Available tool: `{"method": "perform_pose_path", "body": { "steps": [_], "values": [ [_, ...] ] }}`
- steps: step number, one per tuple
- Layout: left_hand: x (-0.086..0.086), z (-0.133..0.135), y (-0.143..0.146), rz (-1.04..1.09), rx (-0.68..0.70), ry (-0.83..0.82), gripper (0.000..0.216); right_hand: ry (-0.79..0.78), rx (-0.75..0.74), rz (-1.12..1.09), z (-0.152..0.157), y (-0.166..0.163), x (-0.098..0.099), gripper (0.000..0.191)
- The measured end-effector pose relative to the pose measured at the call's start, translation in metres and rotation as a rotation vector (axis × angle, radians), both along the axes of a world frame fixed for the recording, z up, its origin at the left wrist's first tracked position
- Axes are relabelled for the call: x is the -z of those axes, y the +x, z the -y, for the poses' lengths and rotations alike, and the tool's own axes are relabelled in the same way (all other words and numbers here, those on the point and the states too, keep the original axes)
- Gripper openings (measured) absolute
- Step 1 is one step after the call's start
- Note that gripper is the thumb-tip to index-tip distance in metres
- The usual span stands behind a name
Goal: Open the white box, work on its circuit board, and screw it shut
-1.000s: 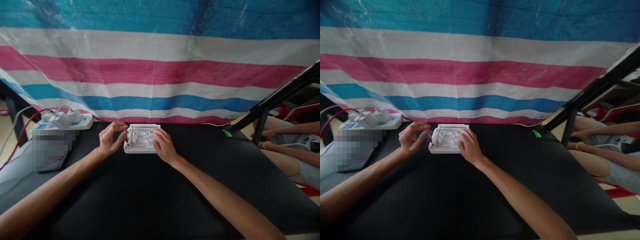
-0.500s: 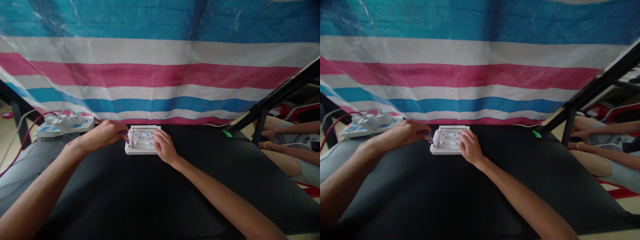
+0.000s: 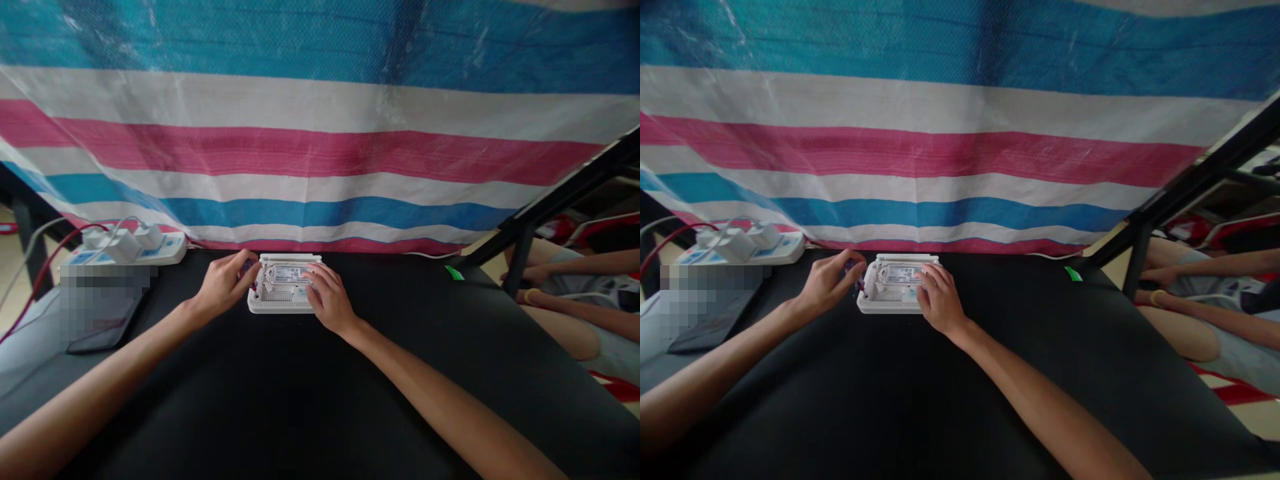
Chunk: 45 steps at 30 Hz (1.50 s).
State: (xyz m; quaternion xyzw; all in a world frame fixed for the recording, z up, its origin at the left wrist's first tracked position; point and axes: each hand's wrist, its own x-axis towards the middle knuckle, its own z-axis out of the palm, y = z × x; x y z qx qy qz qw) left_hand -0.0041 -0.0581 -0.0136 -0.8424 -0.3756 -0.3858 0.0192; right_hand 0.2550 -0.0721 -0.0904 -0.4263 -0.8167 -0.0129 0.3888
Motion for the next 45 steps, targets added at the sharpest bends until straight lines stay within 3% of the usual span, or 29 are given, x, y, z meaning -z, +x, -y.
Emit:
{"method": "perform_pose_path", "body": {
  "steps": [4, 8, 12, 19, 26, 31, 37, 42, 45],
  "values": [
    [0.019, 0.005, 0.005, 0.225, 0.087, -0.086, 0.015, -0.006, -0.002, -0.003, 0.001, 0.0, -0.002, 0.031],
    [0.023, 0.004, 0.0, 0.196, 0.242, 0.055, 0.027, -0.01, 0.004, 0.005, 0.001, 0.0, -0.002, 0.031],
    [0.019, 0.003, -0.005, 0.153, 0.369, 0.05, 0.043, -0.005, -0.003, 0.009, 0.001, 0.0, -0.002, 0.032],
    [0.02, 0.006, 0.0, 0.202, 0.114, 0.158, 0.038, -0.02, -0.001, 0.008, 0.001, 0.0, -0.002, 0.033],
    [0.018, 0.006, -0.003, 0.159, 0.189, 0.145, 0.046, -0.018, 0.007, 0.017, 0.0, 0.001, -0.001, 0.034],
    [0.024, 0.004, -0.002, 0.231, 0.118, 0.217, 0.037, -0.057, 0.013, 0.019, 0.0, 0.0, -0.002, 0.035],
    [0.03, 0.004, -0.003, 0.18, 0.156, 0.251, 0.036, -0.057, 0.011, 0.03, 0.001, 0.0, -0.002, 0.035],
    [0.027, 0.004, -0.002, 0.211, 0.07, 0.243, 0.034, -0.064, 0.008, 0.024, 0.0, 0.001, -0.002, 0.037],
    [0.024, 0.004, -0.001, 0.217, 0.101, 0.262, 0.034, -0.067, 0.001, 0.026, 0.0, 0.001, -0.003, 0.038]
  ]
}}
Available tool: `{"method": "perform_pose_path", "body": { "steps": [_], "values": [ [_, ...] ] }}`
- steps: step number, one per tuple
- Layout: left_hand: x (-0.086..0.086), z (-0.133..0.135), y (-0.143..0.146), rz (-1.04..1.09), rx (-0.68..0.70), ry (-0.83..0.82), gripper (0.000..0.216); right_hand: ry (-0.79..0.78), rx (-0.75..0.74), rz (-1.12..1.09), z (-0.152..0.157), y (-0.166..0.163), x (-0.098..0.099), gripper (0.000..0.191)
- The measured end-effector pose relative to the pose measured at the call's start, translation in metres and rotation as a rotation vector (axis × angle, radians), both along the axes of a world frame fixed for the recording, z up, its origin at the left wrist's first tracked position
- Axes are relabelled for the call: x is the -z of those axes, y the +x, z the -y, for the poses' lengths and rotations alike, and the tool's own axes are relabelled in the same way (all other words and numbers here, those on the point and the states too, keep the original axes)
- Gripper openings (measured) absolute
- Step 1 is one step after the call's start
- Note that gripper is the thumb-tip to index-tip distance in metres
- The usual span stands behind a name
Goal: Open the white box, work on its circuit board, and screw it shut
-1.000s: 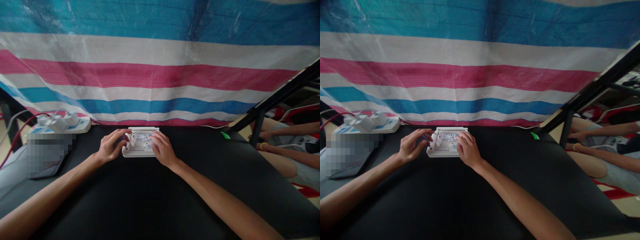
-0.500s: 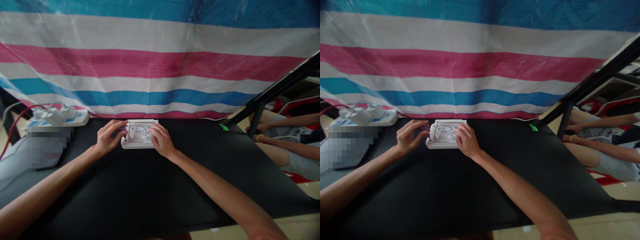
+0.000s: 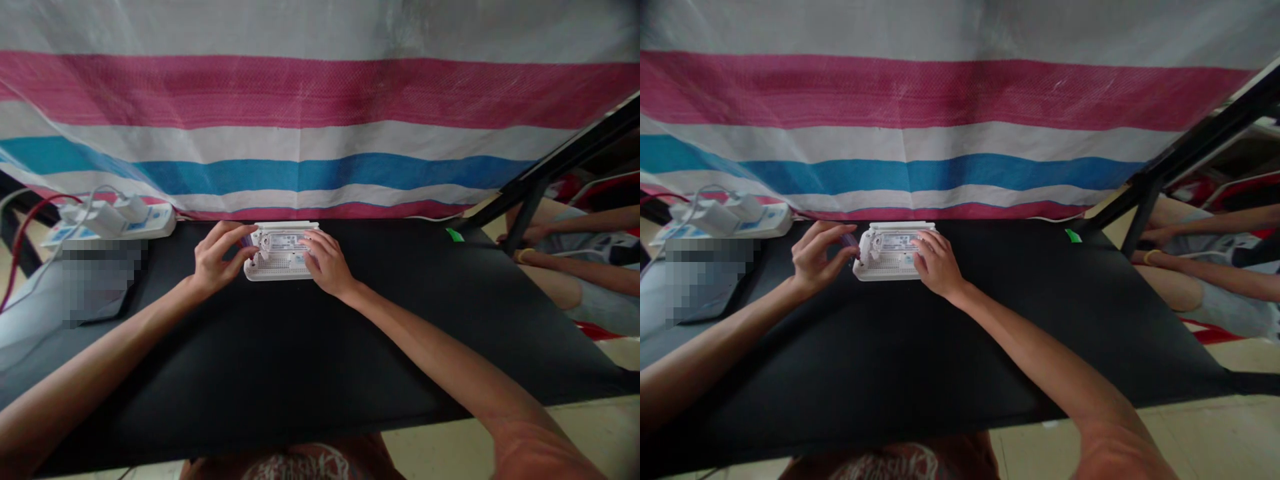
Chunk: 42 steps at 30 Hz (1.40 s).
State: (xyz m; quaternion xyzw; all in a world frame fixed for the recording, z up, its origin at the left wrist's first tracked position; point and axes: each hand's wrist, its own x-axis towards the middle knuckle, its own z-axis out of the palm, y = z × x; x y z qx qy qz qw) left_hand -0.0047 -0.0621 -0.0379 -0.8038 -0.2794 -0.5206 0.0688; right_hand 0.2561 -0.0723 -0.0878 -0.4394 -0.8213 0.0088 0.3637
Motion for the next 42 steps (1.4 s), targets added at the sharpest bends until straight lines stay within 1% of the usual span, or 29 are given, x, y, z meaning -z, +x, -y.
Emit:
{"method": "perform_pose_path", "body": {
  "steps": [3, 5, 9, 12, 15, 17, 21, 24, 27, 29, 32, 34, 36, 38, 40, 42],
  "values": [
    [-0.001, 0.0, -0.001, -0.03, 0.053, -0.034, 0.034, 0.004, 0.004, -0.002, 0.001, 0.0, -0.001, 0.036],
    [-0.001, 0.0, -0.003, -0.038, 0.04, -0.067, 0.035, 0.002, 0.008, -0.001, 0.001, 0.0, -0.001, 0.035],
    [-0.001, -0.002, -0.004, -0.006, -0.026, -0.007, 0.037, 0.008, 0.003, 0.004, 0.0, 0.0, 0.0, 0.035],
    [0.001, -0.002, -0.004, -0.007, -0.009, 0.017, 0.032, -0.003, 0.007, 0.004, 0.0, 0.0, 0.0, 0.035],
    [0.004, -0.002, -0.004, -0.032, 0.028, -0.038, 0.032, -0.012, 0.006, 0.003, 0.0, 0.0, 0.0, 0.035],
    [0.005, -0.002, -0.003, -0.028, 0.029, -0.054, 0.034, -0.006, 0.01, 0.002, 0.0, 0.0, 0.001, 0.035],
    [0.003, -0.002, -0.001, -0.008, -0.004, 0.014, 0.04, 0.02, 0.011, 0.004, 0.0, -0.001, 0.001, 0.036],
    [0.002, -0.001, -0.001, -0.022, 0.03, 0.025, 0.039, 0.032, 0.011, 0.003, 0.0, -0.001, 0.001, 0.036],
    [0.003, 0.0, -0.002, -0.042, 0.076, -0.04, 0.039, 0.04, 0.01, 0.004, -0.001, -0.001, 0.001, 0.036],
    [0.005, -0.001, -0.003, -0.032, 0.034, -0.049, 0.039, 0.039, 0.008, 0.008, -0.001, -0.001, 0.0, 0.035],
    [0.007, -0.002, -0.003, -0.015, -0.043, 0.004, 0.04, 0.021, 0.011, 0.013, -0.001, 0.0, 0.001, 0.036],
    [0.008, -0.003, -0.003, -0.023, -0.015, 0.013, 0.039, 0.009, 0.01, 0.01, -0.001, 0.0, 0.002, 0.036],
    [0.009, -0.003, -0.003, -0.027, 0.046, -0.016, 0.038, 0.004, 0.007, 0.006, -0.002, 0.0, 0.002, 0.037],
    [0.01, -0.003, -0.002, -0.018, 0.073, -0.051, 0.04, 0.008, 0.005, 0.003, -0.002, 0.0, 0.003, 0.037],
    [0.01, -0.003, -0.002, -0.003, 0.04, -0.059, 0.043, 0.014, 0.003, 0.001, -0.001, 0.0, 0.002, 0.036],
    [0.01, -0.003, -0.002, 0.004, 0.004, -0.021, 0.048, 0.017, 0.004, 0.0, -0.001, 0.0, 0.002, 0.035]
  ]
}}
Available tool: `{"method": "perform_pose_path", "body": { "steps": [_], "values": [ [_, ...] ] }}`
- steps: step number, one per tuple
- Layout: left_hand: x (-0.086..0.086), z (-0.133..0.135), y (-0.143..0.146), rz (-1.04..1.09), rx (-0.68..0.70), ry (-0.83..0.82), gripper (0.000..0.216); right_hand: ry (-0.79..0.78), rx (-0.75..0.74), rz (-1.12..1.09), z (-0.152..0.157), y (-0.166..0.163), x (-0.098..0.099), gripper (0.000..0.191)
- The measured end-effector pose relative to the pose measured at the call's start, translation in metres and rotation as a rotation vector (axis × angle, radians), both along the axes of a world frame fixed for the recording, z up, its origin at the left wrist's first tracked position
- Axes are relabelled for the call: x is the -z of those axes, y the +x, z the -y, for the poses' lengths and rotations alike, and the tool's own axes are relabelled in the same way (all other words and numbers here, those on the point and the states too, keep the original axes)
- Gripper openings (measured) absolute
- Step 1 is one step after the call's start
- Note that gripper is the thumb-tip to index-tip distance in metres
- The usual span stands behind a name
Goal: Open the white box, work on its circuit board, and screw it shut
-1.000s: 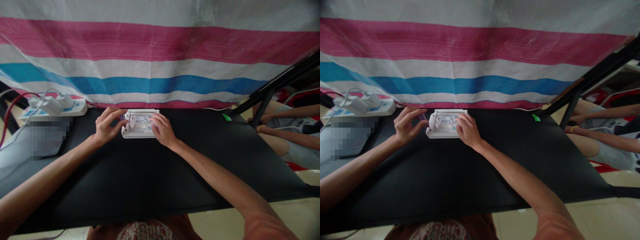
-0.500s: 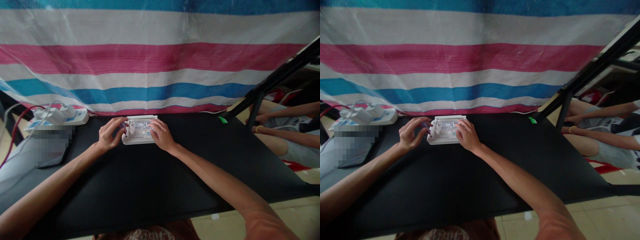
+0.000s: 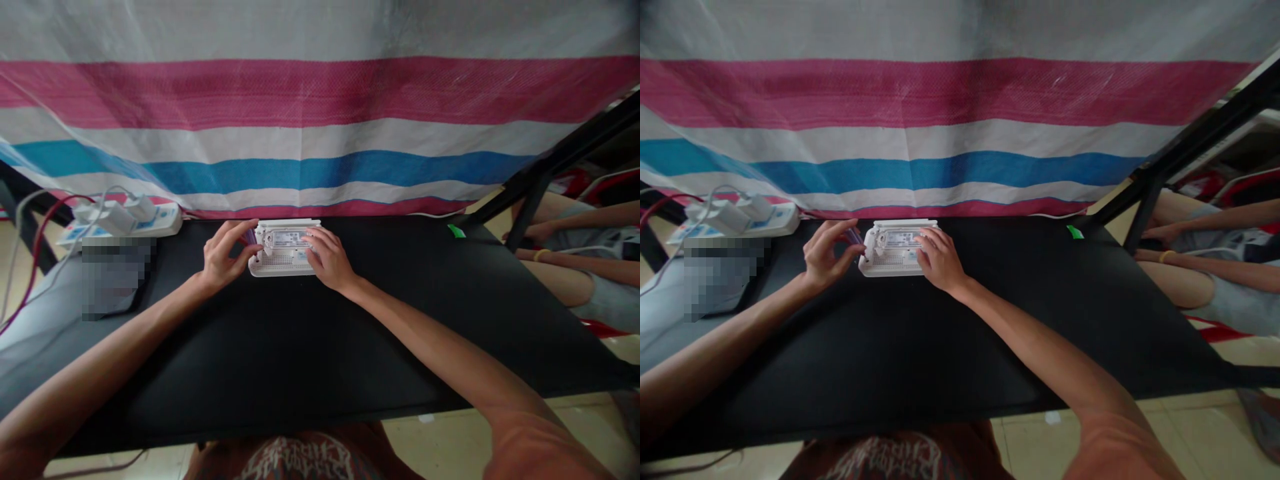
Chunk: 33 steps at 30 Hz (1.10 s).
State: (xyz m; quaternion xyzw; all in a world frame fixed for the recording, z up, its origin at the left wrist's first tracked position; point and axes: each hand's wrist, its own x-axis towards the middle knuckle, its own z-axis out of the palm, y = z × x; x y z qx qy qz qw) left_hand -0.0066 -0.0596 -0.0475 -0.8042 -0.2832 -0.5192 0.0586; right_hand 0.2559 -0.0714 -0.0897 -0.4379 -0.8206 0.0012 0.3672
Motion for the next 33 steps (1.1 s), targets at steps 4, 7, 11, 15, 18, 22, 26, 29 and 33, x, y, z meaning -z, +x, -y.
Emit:
{"method": "perform_pose_path", "body": {
  "steps": [4, 7, 11, 15, 18, 22, 26, 29, 33],
  "values": [
    [-0.0022, 0.0008, -0.0004, -0.031, 0.051, 0.028, 0.046, 0.006, 0.003, -0.001, 0.0004, -0.0004, -0.0009, 0.035],
    [-0.0023, 0.0009, -0.0006, -0.025, 0.07, -0.041, 0.044, -0.004, 0.005, 0.0, 0.0006, -0.0004, -0.0011, 0.035],
    [-0.0012, 0.0005, -0.0008, 0.008, -0.016, 0.006, 0.044, -0.014, 0.005, 0.001, 0.0007, -0.0003, -0.0011, 0.036],
    [-0.0012, 0.001, -0.0026, -0.025, 0.052, -0.026, 0.039, -0.001, 0.006, 0.004, 0.0006, -0.0002, -0.001, 0.036],
    [-0.0015, 0.0013, -0.0026, -0.012, 0.03, -0.055, 0.037, 0.004, 0.0, 0.0, 0.0007, -0.0002, -0.0007, 0.036],
    [-0.0051, 0.002, 0.0005, -0.007, -0.009, -0.006, 0.038, 0.013, -0.009, -0.015, 0.0009, -0.0002, -0.0006, 0.035],
    [-0.0092, 0.0038, 0.0019, -0.029, 0.076, -0.024, 0.034, 0.012, -0.007, -0.01, 0.0009, -0.0004, -0.0009, 0.034],
    [-0.0076, 0.004, 0.0008, -0.023, 0.082, -0.064, 0.035, 0.017, -0.005, -0.015, 0.0007, -0.0005, -0.0006, 0.034],
    [-0.0039, 0.0024, -0.0004, 0.0, -0.005, 0.018, 0.04, 0.026, -0.008, -0.025, 0.0004, -0.0006, 0.0001, 0.034]
  ]
}}
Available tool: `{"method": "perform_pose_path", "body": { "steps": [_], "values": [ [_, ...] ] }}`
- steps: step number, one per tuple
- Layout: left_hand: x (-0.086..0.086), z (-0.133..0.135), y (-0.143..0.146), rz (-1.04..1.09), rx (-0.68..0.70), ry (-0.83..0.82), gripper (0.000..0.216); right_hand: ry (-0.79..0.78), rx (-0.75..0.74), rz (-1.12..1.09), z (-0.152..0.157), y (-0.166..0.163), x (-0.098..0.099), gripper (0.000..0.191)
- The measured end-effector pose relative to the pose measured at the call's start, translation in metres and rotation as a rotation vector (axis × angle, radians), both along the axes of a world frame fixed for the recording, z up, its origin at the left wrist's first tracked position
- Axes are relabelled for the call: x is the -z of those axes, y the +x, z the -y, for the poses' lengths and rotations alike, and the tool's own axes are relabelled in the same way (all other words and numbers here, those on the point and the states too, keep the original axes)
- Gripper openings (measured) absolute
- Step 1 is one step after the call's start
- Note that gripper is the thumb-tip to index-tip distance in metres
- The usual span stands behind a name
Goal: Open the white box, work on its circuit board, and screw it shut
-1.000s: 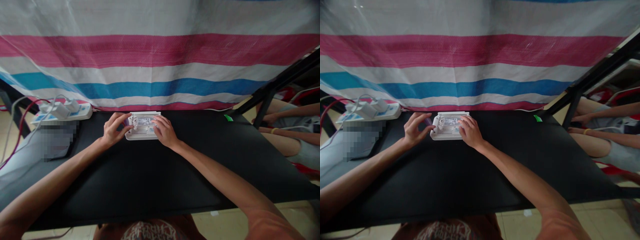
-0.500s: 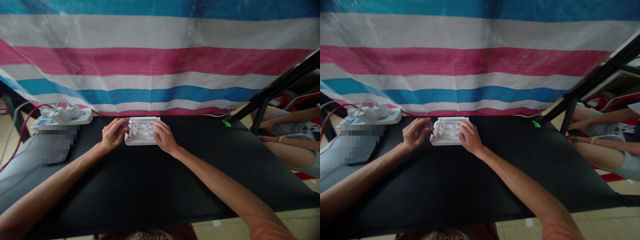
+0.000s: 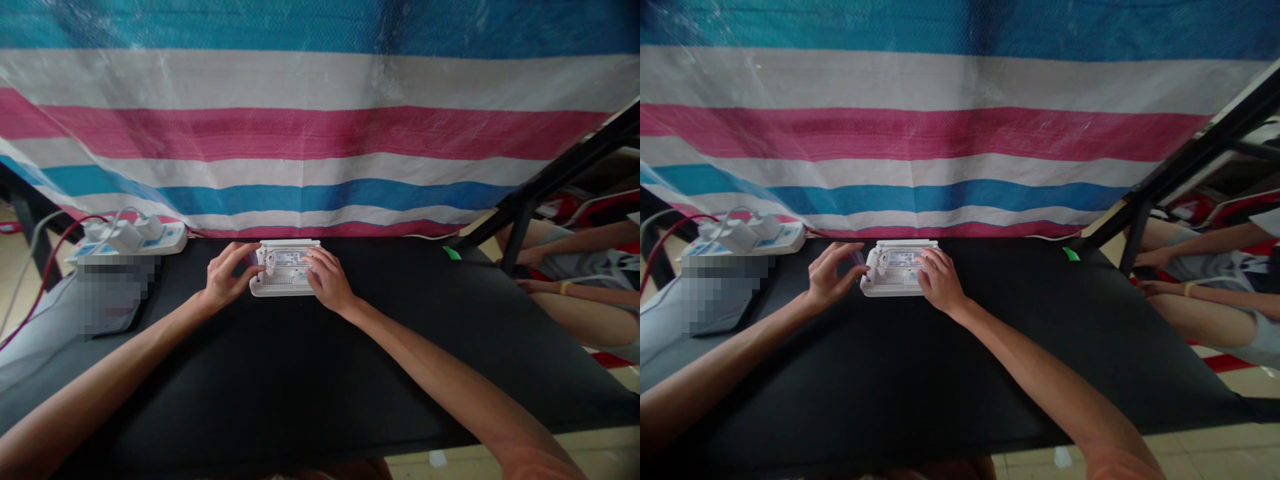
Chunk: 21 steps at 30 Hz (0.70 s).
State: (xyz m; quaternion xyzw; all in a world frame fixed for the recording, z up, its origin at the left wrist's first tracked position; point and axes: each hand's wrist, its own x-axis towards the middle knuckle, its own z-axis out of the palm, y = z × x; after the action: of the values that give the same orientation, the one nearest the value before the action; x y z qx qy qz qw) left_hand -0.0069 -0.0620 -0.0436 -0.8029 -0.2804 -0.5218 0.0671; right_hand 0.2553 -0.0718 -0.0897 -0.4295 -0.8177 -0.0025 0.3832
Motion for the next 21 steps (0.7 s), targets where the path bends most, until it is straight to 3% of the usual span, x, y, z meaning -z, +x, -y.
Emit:
{"method": "perform_pose_path", "body": {
  "steps": [7, 13, 17, 21],
  "values": [
    [-0.0017, 0.0006, 0.0004, -0.026, 0.076, -0.055, 0.04, -0.008, 0.006, 0.011, -0.0001, 0.0001, 0.0, 0.035],
    [-0.0007, -0.0012, -0.0003, -0.016, 0.015, -0.007, 0.039, -0.021, 0.008, 0.018, -0.0004, 0.0004, -0.0001, 0.035],
    [0.0017, -0.002, -0.0017, -0.048, 0.083, -0.087, 0.042, -0.045, 0.003, 0.022, -0.0007, 0.0009, 0.0004, 0.036],
    [0.004, -0.0022, -0.0007, -0.025, 0.005, -0.062, 0.042, -0.036, 0.008, 0.017, 0.0, 0.0007, -0.0002, 0.035]
  ]
}}
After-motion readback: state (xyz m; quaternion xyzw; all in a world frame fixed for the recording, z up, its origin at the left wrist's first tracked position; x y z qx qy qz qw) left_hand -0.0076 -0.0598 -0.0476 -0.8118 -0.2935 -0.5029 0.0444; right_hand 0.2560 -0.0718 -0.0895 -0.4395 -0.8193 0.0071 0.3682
